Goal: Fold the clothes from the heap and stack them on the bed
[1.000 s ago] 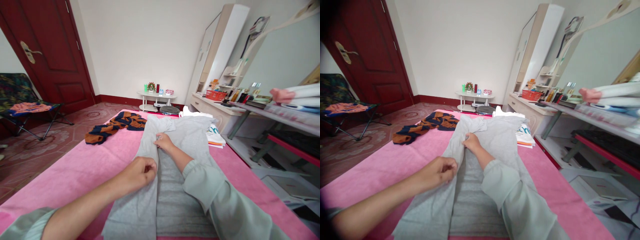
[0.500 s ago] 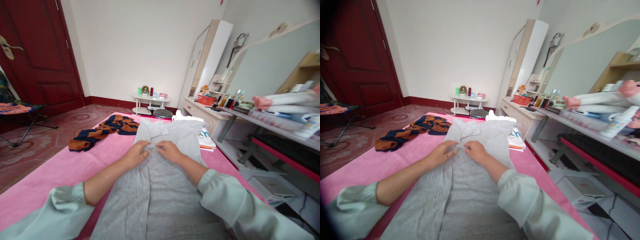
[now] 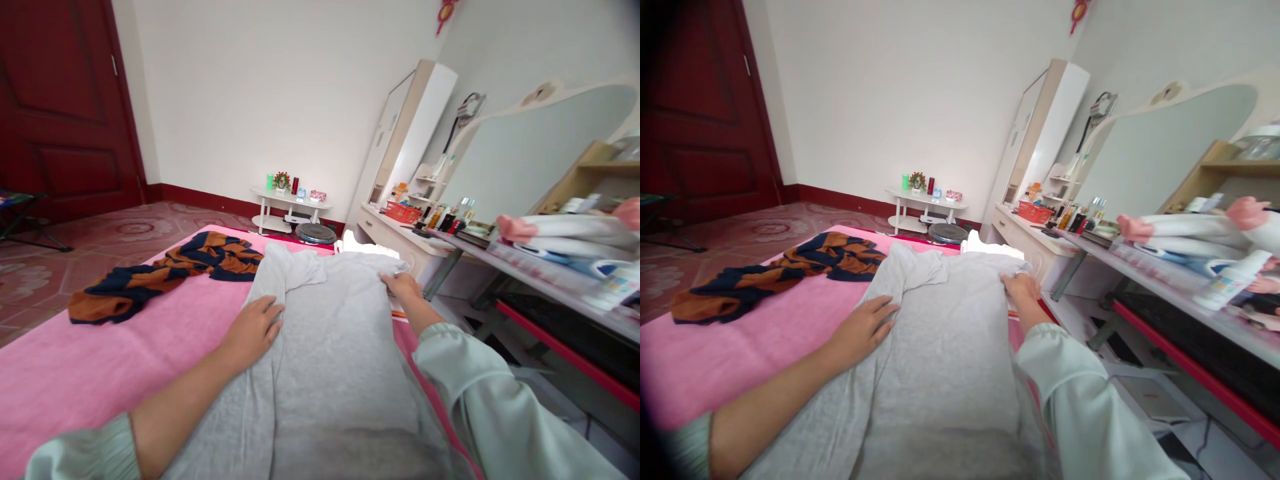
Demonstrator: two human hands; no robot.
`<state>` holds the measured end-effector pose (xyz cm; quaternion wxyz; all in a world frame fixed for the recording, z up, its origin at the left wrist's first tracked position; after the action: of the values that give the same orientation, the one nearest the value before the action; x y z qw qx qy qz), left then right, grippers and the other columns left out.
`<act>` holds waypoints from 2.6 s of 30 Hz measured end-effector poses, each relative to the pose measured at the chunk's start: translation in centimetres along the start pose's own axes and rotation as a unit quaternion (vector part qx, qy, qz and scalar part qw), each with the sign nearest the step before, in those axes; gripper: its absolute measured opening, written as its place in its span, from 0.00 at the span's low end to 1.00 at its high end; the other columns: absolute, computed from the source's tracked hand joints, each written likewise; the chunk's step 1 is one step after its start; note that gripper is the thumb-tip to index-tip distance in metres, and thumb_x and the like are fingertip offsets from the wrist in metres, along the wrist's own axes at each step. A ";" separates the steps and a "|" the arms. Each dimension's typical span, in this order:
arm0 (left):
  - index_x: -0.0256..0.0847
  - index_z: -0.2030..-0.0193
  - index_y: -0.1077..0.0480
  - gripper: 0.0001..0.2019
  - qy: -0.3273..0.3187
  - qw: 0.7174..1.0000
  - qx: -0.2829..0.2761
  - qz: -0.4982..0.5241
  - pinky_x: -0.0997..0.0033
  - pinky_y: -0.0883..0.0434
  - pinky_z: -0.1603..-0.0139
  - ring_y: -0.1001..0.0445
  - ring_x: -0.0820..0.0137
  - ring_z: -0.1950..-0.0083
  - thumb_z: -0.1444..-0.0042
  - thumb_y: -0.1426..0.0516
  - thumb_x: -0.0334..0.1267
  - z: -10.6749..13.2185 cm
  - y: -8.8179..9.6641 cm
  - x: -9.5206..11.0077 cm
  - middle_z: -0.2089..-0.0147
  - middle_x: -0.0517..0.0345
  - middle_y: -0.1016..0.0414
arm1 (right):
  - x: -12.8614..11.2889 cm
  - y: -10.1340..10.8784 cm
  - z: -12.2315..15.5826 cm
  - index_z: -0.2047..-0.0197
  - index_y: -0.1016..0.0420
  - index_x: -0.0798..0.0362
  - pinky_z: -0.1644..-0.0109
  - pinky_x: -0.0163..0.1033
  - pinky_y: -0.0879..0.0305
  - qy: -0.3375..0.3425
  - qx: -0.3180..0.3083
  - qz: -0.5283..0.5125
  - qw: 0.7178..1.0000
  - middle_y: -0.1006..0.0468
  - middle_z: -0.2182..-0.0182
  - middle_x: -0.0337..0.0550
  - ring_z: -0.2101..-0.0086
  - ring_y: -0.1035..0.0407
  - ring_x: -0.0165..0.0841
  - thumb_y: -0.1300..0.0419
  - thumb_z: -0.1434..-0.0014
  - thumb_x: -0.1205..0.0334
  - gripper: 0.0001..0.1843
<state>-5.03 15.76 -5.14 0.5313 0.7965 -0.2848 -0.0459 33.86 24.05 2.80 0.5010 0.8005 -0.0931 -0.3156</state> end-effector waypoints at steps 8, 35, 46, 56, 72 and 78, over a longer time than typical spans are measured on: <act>0.38 0.44 0.31 0.19 -0.002 1.000 -0.015 -0.014 0.54 0.39 0.38 0.36 0.56 0.39 0.40 0.51 0.36 0.0 0.4 0.7 0.40 0.41 0.35 | -7.1 0.9 1.8 0.49 0.33 0.64 0.52 0.45 0.39 0.050 0.042 -0.092 0.994 0.28 0.54 0.63 0.53 0.33 0.44 0.55 0.39 0.59 0.23; 0.37 0.46 0.30 0.20 -0.033 0.999 0.000 0.014 0.58 0.37 0.40 0.33 0.59 0.43 0.40 0.53 0.40 0.4 0.5 0.7 0.43 0.44 0.31 | 7.2 6.6 19.6 0.78 0.32 0.54 0.73 0.33 0.49 0.289 -0.331 0.102 0.892 0.32 0.80 0.35 0.75 0.37 0.29 0.40 0.55 0.60 0.08; 0.40 0.46 0.30 0.19 -0.024 1.000 -0.009 0.011 0.61 0.38 0.39 0.34 0.61 0.41 0.40 0.53 0.40 0.5 0.7 0.7 0.42 0.47 0.32 | -4.9 9.1 30.4 0.58 0.25 0.51 0.68 0.28 0.41 0.400 -0.518 -0.159 0.739 0.24 0.68 0.36 0.69 0.33 0.27 0.37 0.50 0.56 0.15; 0.42 0.45 0.33 0.19 0.059 0.996 -0.059 -0.013 0.67 0.31 0.52 0.27 0.63 0.51 0.45 0.48 0.37 -5.5 1.5 0.3 0.51 0.50 0.26 | -6.9 4.3 29.2 0.51 0.28 0.47 0.66 0.32 0.42 0.469 -0.463 -0.087 0.747 0.20 0.71 0.39 0.66 0.28 0.35 0.36 0.51 0.53 0.23; 0.38 0.70 0.25 0.05 0.167 0.976 -0.042 0.135 0.57 0.37 0.44 0.33 0.53 0.44 0.51 0.42 0.36 -16.5 -1.3 -0.3 0.55 0.47 0.25 | -5.1 2.2 28.3 0.50 0.28 0.43 0.54 0.34 0.41 0.521 -0.471 -0.098 0.706 0.23 0.57 0.40 0.57 0.31 0.35 0.45 0.45 0.64 0.19; 0.33 0.70 0.28 0.06 0.342 0.860 -0.034 0.377 0.67 0.26 0.67 0.22 0.63 0.69 0.50 0.43 0.35 -19.1 -0.9 -2.8 0.73 0.48 0.23 | -6.1 1.2 28.3 0.65 0.23 0.50 0.67 0.28 0.41 0.451 -0.473 -0.181 0.735 0.22 0.69 0.37 0.71 0.32 0.27 0.44 0.53 0.69 0.12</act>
<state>0.18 33.07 1.72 0.5987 0.5752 -0.3624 0.4235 12.36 5.30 -2.08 0.7316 0.5104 0.4518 -0.0058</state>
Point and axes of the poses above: each hand's wrist, its own z-axis away from the middle knuckle, its own y-axis out of the back of the hand, x = y × z, the point moved 6 cm from there along -z, towards the middle knuckle
